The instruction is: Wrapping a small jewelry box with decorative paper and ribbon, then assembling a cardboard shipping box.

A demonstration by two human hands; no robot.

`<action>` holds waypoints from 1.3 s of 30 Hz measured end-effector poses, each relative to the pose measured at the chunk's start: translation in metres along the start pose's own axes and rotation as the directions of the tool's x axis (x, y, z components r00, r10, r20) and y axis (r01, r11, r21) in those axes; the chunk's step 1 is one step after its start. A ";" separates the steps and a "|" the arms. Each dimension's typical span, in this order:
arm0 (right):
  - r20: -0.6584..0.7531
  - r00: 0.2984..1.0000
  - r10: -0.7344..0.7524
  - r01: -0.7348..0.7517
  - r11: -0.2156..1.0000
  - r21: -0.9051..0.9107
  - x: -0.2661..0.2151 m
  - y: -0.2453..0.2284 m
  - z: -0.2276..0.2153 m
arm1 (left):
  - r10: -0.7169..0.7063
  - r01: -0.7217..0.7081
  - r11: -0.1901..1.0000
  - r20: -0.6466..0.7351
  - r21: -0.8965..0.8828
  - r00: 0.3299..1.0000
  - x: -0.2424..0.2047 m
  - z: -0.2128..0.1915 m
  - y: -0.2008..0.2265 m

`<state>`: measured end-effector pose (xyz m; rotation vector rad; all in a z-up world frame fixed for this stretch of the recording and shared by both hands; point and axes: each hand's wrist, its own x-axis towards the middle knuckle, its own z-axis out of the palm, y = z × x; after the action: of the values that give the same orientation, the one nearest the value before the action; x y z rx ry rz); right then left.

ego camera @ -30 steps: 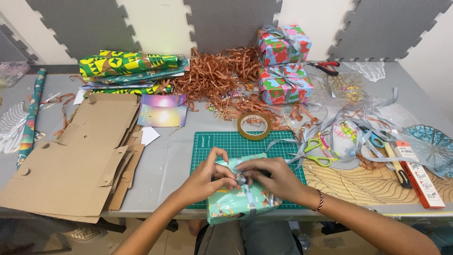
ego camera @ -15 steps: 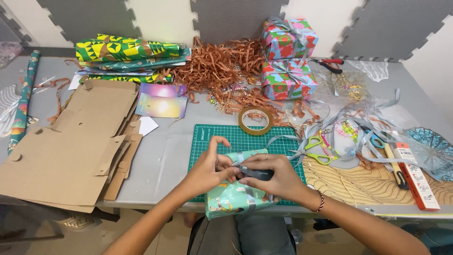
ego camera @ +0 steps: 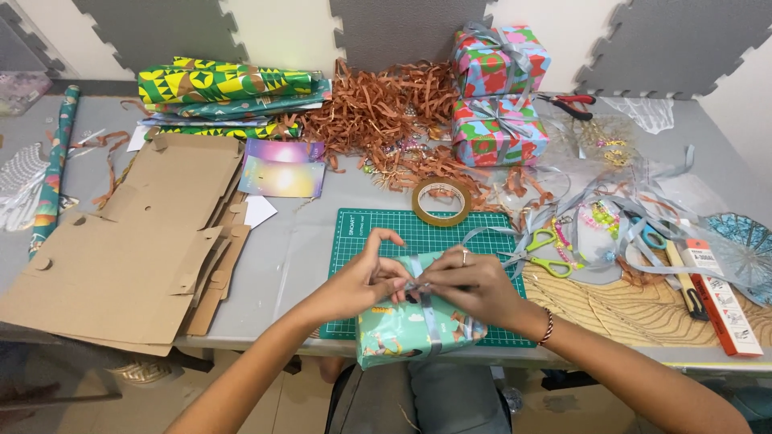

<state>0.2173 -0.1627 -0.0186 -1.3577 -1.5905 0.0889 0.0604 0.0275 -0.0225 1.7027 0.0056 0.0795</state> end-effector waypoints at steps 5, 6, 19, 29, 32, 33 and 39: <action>0.280 0.897 -0.342 0.427 0.832 -0.354 0.017 -0.018 -0.016 | -0.045 0.045 0.999 -0.008 -0.003 0.999 0.004 0.004 0.004; 0.352 0.850 -0.391 0.518 0.743 -0.424 0.019 -0.019 -0.016 | -0.059 0.058 0.998 -0.024 -0.009 0.998 0.005 0.004 0.005; 0.552 0.615 -0.563 0.776 0.312 -0.548 0.027 -0.017 -0.014 | -0.217 0.225 0.969 0.081 -0.100 0.973 0.016 -0.014 0.017; 0.545 0.614 -0.571 0.755 0.223 -0.617 0.010 -0.021 -0.003 | -0.273 0.278 0.948 0.053 -0.154 0.961 0.017 -0.019 0.008; 0.532 0.648 -0.545 0.726 0.232 -0.647 0.008 -0.026 -0.001 | -0.261 0.266 0.952 0.058 -0.148 0.964 0.018 -0.018 0.004; 0.536 0.649 -0.540 0.726 0.229 -0.648 0.007 -0.025 -0.001 | -0.255 0.258 0.954 0.040 -0.150 0.966 0.017 -0.017 0.005; 0.621 0.655 -0.431 0.733 0.159 -0.662 0.003 -0.033 -0.009 | -0.205 0.203 0.978 -0.051 -0.045 0.977 0.014 -0.003 0.016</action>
<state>0.2009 -0.1768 0.0075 -1.3114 -2.5177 -1.3391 0.0734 0.0292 -0.0060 1.6506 0.2183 -0.0266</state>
